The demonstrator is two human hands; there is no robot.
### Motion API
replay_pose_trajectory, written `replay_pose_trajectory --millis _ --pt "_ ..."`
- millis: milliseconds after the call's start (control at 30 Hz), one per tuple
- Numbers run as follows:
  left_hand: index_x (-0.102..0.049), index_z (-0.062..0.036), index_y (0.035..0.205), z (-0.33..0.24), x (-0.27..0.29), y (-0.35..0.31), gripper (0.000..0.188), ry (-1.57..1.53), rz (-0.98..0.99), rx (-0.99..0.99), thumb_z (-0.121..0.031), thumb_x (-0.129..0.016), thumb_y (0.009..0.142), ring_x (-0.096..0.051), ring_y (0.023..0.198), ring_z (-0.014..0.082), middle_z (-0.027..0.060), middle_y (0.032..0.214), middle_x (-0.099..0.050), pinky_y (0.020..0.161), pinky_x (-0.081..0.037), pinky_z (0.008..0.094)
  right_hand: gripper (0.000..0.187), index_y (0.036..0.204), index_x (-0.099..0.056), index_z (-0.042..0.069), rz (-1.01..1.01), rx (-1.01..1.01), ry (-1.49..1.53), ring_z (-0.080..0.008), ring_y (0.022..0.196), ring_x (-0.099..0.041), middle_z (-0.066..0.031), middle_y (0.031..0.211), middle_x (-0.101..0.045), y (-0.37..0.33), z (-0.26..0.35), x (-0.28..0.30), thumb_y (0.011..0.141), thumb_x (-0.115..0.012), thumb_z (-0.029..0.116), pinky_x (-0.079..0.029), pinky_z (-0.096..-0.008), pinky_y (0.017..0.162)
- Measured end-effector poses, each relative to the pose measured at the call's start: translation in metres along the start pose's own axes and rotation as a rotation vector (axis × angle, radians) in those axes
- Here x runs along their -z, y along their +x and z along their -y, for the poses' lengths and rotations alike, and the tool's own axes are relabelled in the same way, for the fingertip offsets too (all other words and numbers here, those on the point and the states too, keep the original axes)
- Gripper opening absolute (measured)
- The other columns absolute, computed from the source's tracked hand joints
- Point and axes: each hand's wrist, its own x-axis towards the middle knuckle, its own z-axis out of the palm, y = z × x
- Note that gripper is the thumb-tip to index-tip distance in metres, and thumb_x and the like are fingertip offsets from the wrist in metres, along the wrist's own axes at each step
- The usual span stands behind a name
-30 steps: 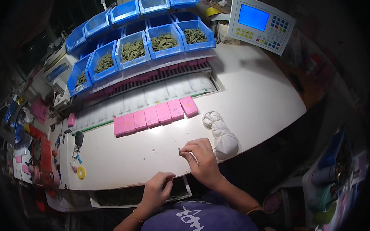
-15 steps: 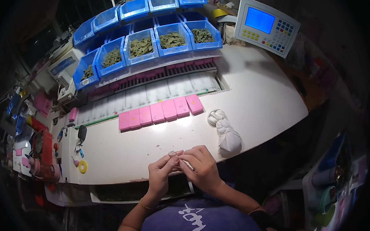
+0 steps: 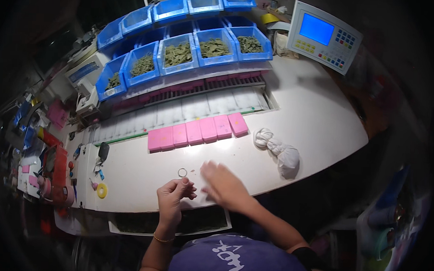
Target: Assembling small components into pink containers containing dried botanical materials at a production station.
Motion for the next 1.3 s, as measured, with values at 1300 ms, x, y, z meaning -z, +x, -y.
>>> replay_pose_trajectory --millis 1300 --pt "-0.066 0.0034 0.077 -0.101 0.035 0.220 0.031 0.925 -0.222 -0.650 -0.025 -0.069 0.088 -0.051 0.053 0.0148 0.0133 0.059 -0.057 0.054 -0.041 0.0313 0.023 0.098 -0.072 0.012 -0.510 -0.050 -0.038 -0.0295 0.092 -0.060 -0.0066 0.096 -0.068 -0.036 -0.041 0.059 0.076 -0.073 0.005 -0.047 -0.0421 0.083"
